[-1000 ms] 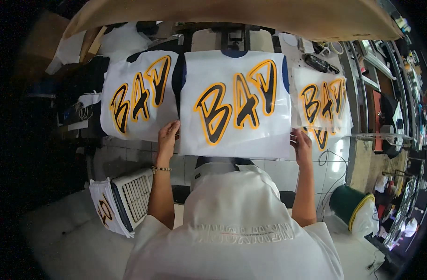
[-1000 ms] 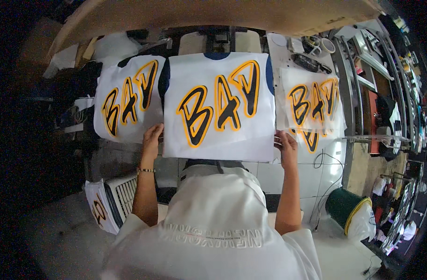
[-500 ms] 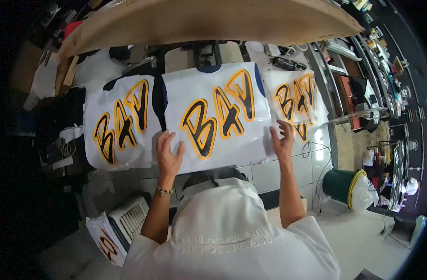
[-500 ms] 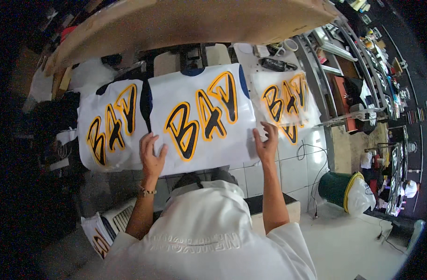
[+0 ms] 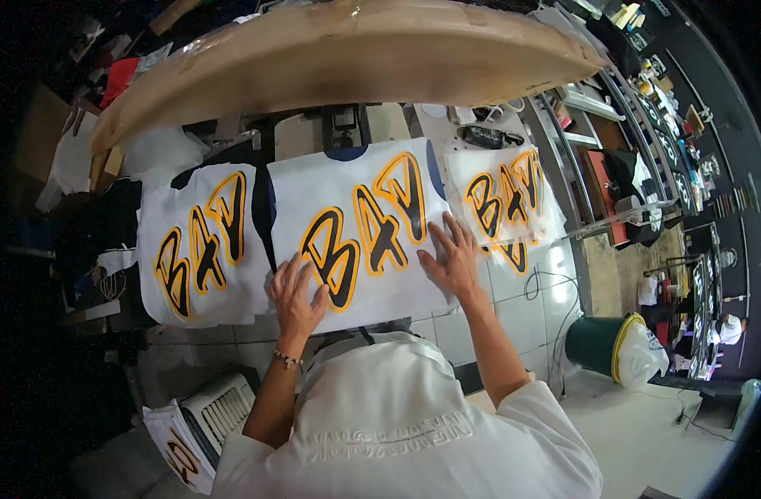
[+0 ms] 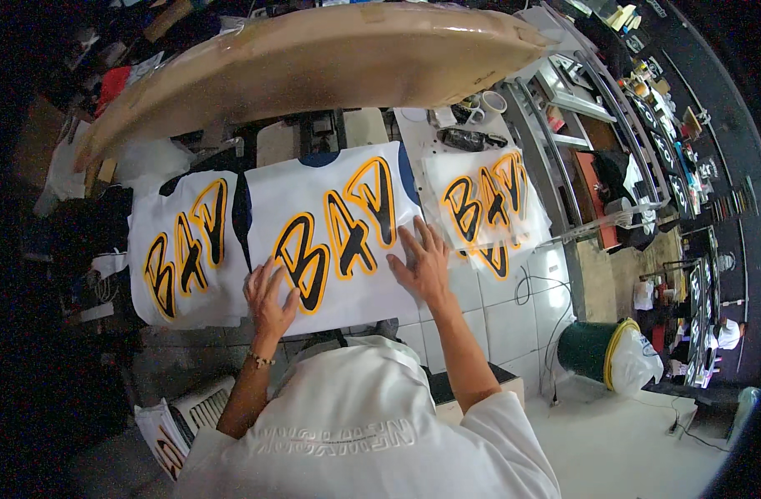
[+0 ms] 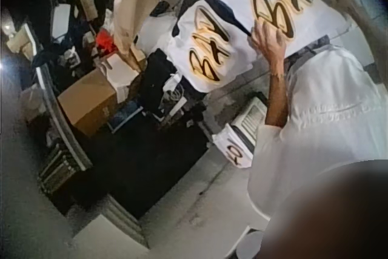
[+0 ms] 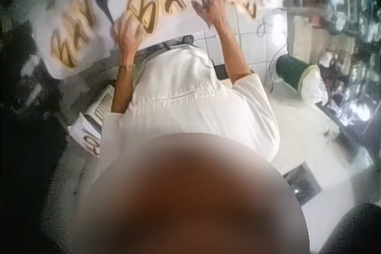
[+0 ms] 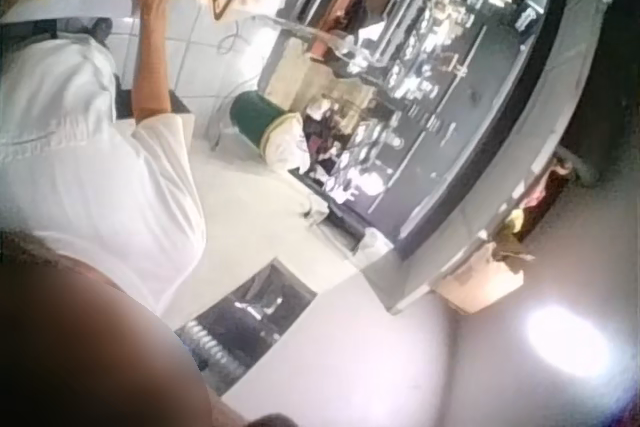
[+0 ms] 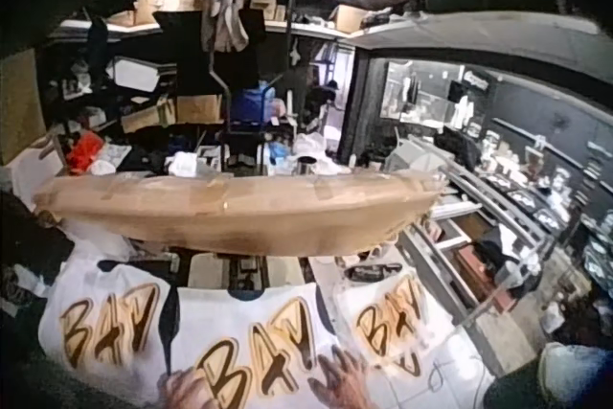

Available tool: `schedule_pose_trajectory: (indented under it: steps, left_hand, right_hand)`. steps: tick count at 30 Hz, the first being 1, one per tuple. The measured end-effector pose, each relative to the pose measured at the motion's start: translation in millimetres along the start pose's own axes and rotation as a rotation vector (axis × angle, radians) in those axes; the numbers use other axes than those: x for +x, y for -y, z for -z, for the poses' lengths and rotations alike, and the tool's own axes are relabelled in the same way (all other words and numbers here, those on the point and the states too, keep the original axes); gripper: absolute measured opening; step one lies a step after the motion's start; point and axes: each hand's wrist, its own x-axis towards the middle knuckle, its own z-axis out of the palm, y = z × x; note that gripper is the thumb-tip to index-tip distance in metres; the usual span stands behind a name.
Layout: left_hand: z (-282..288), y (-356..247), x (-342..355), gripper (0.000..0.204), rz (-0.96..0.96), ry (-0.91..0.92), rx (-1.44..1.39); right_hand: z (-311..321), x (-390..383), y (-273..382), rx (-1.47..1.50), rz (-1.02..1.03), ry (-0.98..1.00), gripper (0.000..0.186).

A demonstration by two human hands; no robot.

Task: Applying graphic prints to t-shirts using a multi-platen printing machine and a heat press.

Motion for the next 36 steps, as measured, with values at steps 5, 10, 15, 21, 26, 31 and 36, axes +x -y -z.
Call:
schedule_pose_trajectory:
  steps: [5, 10, 15, 21, 26, 31, 36]
  left_hand:
    - [5.9, -1.3, 1.8, 0.051, -0.002, -0.021, -0.015]
    - [13.5, -9.4, 9.9, 0.050, -0.007, -0.024, -0.071]
    - [11.7, -15.1, 9.6, 0.051, 0.029, 0.015, -0.042]
    - [17.6, -14.9, 8.6, 0.052, 0.058, 0.037, -0.057]
    - [21.4, -10.7, 10.3, 0.054, 0.040, 0.036, -0.080]
    - [14.6, 28.1, 7.3, 0.048, 0.084, -0.078, -0.185]
    - [55.9, 166.5, 18.2, 0.063, 0.288, -0.246, 0.056]
  right_hand:
    - [-0.6, 3.0, 3.7, 0.086, -0.006, -0.004, 0.066]
    - [-1.0, 5.6, -0.1, 0.105, 0.025, -0.006, 0.065]
    - [15.3, 12.8, 6.2, -0.148, 0.063, 0.091, 0.063]
    - [21.3, 30.8, 12.0, -0.126, 0.027, 0.237, 0.071]
    - [21.3, 37.8, 23.1, -0.219, -0.003, 0.284, 0.082]
    - [23.2, 41.0, 28.6, -0.252, -0.039, 0.339, 0.083]
    - [29.1, 42.0, 34.1, -0.255, -0.064, 0.351, 0.083]
